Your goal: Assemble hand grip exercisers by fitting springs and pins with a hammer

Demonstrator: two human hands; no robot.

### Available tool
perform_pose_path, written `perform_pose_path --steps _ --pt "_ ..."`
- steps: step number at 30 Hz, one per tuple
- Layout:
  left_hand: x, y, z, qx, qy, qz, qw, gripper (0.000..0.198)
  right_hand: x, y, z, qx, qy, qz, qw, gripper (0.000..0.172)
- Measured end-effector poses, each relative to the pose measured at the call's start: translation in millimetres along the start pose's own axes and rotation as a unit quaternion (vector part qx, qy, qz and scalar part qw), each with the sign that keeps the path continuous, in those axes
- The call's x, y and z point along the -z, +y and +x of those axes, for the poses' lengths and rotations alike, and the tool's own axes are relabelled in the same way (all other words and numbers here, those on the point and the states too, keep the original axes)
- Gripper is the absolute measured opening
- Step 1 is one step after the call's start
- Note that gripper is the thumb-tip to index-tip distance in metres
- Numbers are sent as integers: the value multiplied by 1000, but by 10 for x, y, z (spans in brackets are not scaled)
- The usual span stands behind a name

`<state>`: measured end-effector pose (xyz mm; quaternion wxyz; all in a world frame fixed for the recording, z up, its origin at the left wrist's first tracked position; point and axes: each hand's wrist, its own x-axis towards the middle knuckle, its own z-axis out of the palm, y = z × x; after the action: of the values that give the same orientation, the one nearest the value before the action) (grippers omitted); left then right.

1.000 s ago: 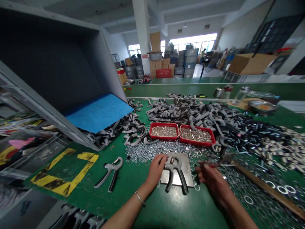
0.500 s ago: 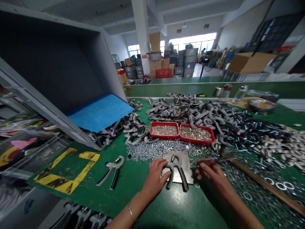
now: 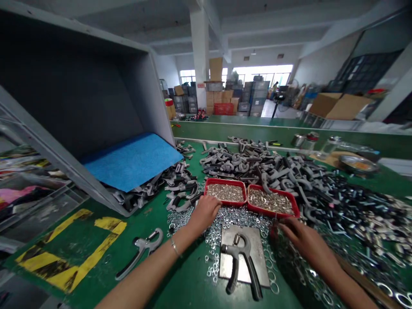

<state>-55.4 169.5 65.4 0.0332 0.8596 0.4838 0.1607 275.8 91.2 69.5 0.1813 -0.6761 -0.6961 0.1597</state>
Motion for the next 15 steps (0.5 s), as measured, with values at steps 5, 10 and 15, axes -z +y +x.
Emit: perform_pose_path --steps 5,10,15 --pt "-118 -276 809 20 -50 62 997 13 -175 -648 815 182 -19 -55 982 20" --pt "-332 -402 933 44 -86 96 991 23 -714 -969 1581 207 -61 -63 974 13" --pt "-401 -420 813 42 -53 82 994 18 -988 -854 1809 189 -58 -44 979 21"
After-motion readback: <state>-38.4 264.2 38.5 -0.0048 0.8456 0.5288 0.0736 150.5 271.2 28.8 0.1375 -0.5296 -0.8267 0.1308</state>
